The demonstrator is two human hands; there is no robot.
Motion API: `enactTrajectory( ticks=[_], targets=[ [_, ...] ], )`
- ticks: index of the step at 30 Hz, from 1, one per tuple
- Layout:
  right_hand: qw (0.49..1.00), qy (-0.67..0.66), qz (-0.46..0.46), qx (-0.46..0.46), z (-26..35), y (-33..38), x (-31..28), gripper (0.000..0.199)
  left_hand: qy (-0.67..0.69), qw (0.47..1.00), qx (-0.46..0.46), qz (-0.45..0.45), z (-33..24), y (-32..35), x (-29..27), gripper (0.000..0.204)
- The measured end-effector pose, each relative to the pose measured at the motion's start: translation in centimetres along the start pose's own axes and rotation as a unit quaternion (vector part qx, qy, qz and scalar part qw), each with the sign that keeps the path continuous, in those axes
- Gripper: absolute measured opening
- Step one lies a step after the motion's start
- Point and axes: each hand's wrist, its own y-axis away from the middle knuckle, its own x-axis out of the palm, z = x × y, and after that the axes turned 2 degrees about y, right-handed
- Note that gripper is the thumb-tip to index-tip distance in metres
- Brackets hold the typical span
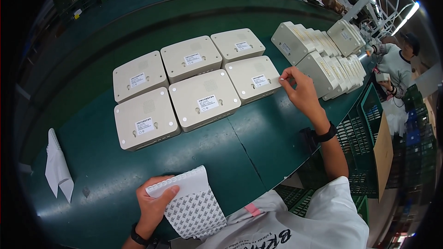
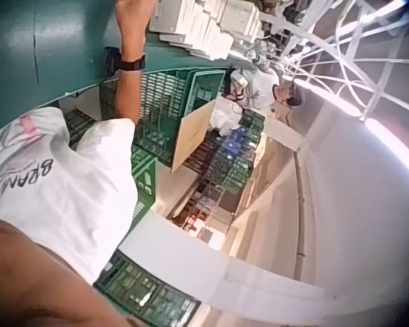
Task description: The person peels labels from a sheet and presses them onto the back of plastic cases. They then peel small white pads from a separate sheet and stick them onto the corners of the cases before moving the finished items to the side.
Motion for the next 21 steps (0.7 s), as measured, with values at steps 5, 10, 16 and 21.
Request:
enactTrajectory(
  ticks=[5,10,16,21],
  targets=[
    [0.954,0.265,0.025,-0.138,1.6,1.3,-0.5,0.012,0.001,1.000,0.003,0.002,0.0,0.0,-0.1,0.025],
    [0.996,0.057,0.052,-0.035,0.3,-0.4,-2.4,0.016,0.010,1.000,-0.002,0.002,-0.1,0.0,0.0,0.026],
    [0.979,-0.177,0.070,0.076,-2.4,-6.0,-0.8,0.020,0.013,1.000,0.010,0.009,0.2,-0.1,0.0,0.026],
    [0.987,-0.067,0.134,0.055,-3.3,-8.0,1.2,0.021,0.007,1.000,0.000,0.007,-0.1,-0.1,0.0,0.024]
  ],
)
